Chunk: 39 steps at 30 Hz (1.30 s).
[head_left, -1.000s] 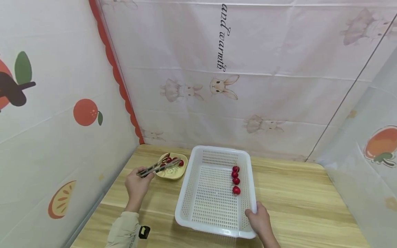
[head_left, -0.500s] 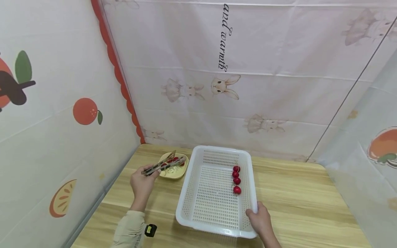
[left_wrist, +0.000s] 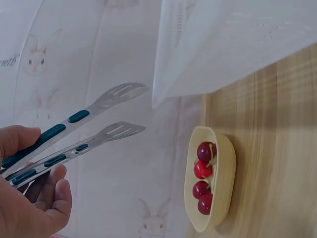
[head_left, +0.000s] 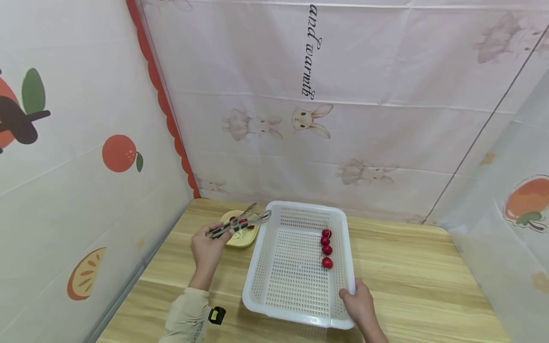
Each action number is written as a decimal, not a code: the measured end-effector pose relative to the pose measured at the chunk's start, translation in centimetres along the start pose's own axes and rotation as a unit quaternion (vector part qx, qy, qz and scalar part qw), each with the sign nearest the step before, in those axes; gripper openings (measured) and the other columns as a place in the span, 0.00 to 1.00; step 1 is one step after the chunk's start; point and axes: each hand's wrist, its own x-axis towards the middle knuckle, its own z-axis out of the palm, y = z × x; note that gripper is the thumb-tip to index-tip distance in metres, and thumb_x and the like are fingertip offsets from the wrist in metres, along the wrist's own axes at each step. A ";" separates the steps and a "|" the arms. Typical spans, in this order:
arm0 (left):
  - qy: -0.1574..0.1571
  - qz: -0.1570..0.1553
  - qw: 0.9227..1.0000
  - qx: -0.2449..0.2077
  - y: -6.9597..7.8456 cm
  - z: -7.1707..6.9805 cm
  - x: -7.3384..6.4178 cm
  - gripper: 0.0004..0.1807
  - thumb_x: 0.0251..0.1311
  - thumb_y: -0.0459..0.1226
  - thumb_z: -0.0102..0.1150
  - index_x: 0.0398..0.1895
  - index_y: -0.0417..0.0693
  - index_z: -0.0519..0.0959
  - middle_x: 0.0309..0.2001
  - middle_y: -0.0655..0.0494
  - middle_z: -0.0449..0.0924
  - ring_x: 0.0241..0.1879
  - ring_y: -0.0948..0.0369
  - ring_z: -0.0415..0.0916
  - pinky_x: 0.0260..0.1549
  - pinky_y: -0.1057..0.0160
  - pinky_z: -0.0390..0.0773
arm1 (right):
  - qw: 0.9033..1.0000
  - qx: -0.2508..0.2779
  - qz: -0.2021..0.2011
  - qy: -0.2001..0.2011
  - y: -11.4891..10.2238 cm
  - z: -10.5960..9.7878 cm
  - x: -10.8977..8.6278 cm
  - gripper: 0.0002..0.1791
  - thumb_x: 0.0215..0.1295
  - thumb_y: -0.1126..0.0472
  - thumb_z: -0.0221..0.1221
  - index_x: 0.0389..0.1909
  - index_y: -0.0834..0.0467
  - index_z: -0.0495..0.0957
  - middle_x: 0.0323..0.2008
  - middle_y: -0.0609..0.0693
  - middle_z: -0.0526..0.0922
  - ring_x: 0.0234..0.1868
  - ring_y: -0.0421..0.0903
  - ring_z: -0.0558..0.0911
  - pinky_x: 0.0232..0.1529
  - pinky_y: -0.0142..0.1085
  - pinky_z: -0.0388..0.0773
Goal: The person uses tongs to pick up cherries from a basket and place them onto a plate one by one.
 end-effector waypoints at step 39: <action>-0.059 -0.033 0.998 0.004 1.8 7.5 -1.9 0.18 0.34 0.28 0.73 0.35 0.37 0.84 0.32 0.45 0.83 0.32 0.56 0.79 0.30 0.61 0.78 | 1.000 0.004 0.019 -0.012 0.0 -0.1 0.3 0.26 0.55 0.69 0.53 0.54 0.77 0.63 0.41 0.70 0.75 0.37 0.60 0.80 0.31 0.45 0.79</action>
